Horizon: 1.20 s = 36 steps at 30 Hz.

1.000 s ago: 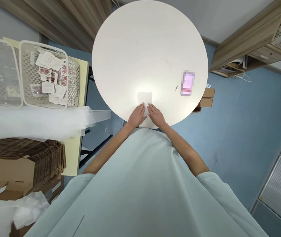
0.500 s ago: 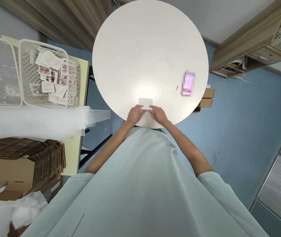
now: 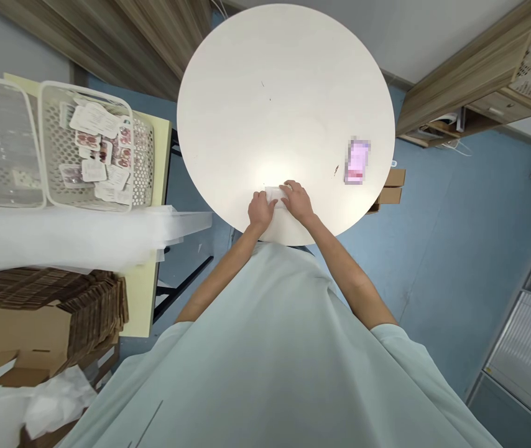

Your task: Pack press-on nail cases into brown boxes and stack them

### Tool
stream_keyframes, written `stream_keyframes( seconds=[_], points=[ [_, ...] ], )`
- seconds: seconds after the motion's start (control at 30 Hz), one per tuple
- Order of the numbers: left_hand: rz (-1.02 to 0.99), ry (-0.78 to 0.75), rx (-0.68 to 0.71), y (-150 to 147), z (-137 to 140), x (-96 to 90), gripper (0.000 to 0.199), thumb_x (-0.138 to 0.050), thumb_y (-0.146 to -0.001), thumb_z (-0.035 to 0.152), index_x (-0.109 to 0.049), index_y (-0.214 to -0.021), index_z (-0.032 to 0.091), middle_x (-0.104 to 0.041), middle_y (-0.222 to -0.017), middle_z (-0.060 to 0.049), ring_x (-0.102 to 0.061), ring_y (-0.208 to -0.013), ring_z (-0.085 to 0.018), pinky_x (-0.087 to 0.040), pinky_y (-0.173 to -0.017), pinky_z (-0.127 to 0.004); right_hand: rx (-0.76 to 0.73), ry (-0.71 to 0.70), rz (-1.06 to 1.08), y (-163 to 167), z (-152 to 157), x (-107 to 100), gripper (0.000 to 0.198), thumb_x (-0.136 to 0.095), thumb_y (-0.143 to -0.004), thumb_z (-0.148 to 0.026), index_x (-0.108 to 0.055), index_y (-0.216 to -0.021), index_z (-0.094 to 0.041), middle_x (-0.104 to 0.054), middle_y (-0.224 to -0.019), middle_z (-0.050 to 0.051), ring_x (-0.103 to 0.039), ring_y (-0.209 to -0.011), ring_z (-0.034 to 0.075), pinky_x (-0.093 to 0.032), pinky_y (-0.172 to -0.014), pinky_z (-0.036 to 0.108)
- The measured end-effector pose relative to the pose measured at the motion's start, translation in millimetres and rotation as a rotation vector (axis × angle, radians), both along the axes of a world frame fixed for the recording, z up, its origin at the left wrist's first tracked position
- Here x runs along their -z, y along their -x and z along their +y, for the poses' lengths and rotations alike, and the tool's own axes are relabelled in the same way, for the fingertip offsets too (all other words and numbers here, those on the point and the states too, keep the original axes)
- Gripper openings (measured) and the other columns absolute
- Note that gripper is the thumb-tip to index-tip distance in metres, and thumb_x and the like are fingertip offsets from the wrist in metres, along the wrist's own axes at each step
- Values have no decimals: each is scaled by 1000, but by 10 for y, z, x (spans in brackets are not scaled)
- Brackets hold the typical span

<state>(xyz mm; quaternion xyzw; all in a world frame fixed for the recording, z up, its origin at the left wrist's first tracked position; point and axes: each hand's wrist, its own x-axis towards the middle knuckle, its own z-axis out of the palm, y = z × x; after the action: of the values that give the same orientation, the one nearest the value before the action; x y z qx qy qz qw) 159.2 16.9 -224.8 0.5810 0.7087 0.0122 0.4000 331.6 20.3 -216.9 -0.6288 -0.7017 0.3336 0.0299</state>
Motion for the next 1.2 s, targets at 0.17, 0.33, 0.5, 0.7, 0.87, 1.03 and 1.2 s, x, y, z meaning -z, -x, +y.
stream_keyframes(
  seconds=[0.17,0.33,0.5,0.7,0.87,1.03,1.2],
  points=[
    [-44,2,-141,65,-64,-1,42,-80,-102,43,-57,-130,22,-62,-140,-17,-69,-124,-36,-57,-104,-48,50,40,-17,32,-56,-49,36,-67,-107,-21,-70,-143,-14,-67,-143,20,-61,-133,36,-51,-116,51],
    [-57,45,-230,106,-60,-33,49,-85,-99,42,-53,-131,22,-62,-141,-17,-70,-124,-33,-57,-103,-45,381,179,-38,161,-276,-51,21,-79,-102,-35,-68,-112,-20,-73,-115,11,-67,-95,27,-53,-85,39],
    [-119,85,-106,183,-19,-75,27,-76,-105,35,-55,-118,25,-71,-126,-11,-71,-117,-30,-55,-101,-43,629,206,83,344,-486,-85,31,-77,-100,-41,-53,-88,-27,-70,-92,1,-63,-83,22,-46,-77,33],
    [-149,81,49,550,106,-113,8,-62,-110,28,-57,-115,26,-71,-133,-13,-72,-115,-30,-55,-96,-41,777,220,63,836,-428,-114,35,-77,-97,-40,-47,-83,-29,-70,-89,1,-64,-84,22,-46,-78,33],
    [-112,27,8,1272,437,-50,7,-63,-110,28,-60,-115,25,-72,-131,-13,-73,-116,-30,-55,-100,-42,736,228,62,1578,-44,-64,38,-76,-100,-39,-43,-83,-29,-70,-90,1,-65,-85,23,-46,-79,33],
    [-117,3,-70,1898,701,-14,8,-65,-109,29,-62,-115,24,-74,-125,-12,-72,-112,-28,-56,-100,-40,640,246,35,2171,320,-58,41,-75,-102,-39,-40,-83,-30,-69,-92,2,-65,-86,24,-47,-78,34],
    [-130,20,-115,1980,772,-60,8,-65,-106,26,-64,-114,24,-76,-125,-12,-73,-117,-28,-57,-104,-41,627,236,14,2292,397,-118,35,-73,-103,-39,-44,-85,-29,-72,-98,5,-68,-91,24,-52,-82,35]
  ],
)
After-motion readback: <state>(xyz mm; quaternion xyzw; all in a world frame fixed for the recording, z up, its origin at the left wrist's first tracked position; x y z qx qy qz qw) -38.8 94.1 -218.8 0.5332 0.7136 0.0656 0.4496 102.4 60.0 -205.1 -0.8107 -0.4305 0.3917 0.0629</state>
